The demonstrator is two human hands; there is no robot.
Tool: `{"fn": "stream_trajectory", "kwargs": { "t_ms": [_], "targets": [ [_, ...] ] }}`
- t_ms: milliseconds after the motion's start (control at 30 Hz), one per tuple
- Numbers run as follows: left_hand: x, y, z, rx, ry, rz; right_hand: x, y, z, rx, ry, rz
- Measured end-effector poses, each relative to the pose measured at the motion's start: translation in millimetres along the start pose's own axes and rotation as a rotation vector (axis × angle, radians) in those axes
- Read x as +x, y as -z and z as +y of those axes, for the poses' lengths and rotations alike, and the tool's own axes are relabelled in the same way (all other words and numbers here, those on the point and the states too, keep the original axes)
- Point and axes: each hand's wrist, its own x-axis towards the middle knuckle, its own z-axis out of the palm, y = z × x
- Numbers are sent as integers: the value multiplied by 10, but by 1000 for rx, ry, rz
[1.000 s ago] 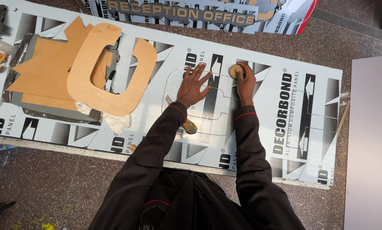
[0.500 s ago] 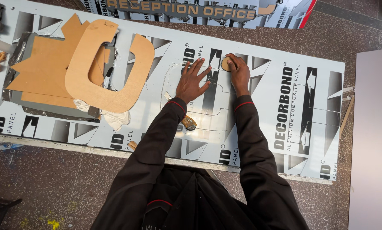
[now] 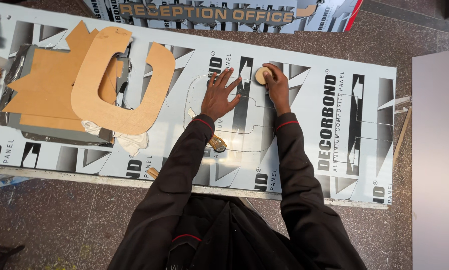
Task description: The person uses a utility knife to cut along a pre-drawn outline of the letter 'C' on a large aluminum composite panel. They carefully follow the curves and straight edges, then remove the cut-out letter piece from the panel.
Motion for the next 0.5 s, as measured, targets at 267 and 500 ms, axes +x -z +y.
{"fn": "stream_trajectory", "kwargs": {
  "t_ms": [267,500],
  "targets": [
    [11,-21,-4,-19,-12,27,-646,698,50,-7,-191,223],
    [-5,48,49,-9,-7,0,-709,587,297,-326,-73,199]
  ]
}}
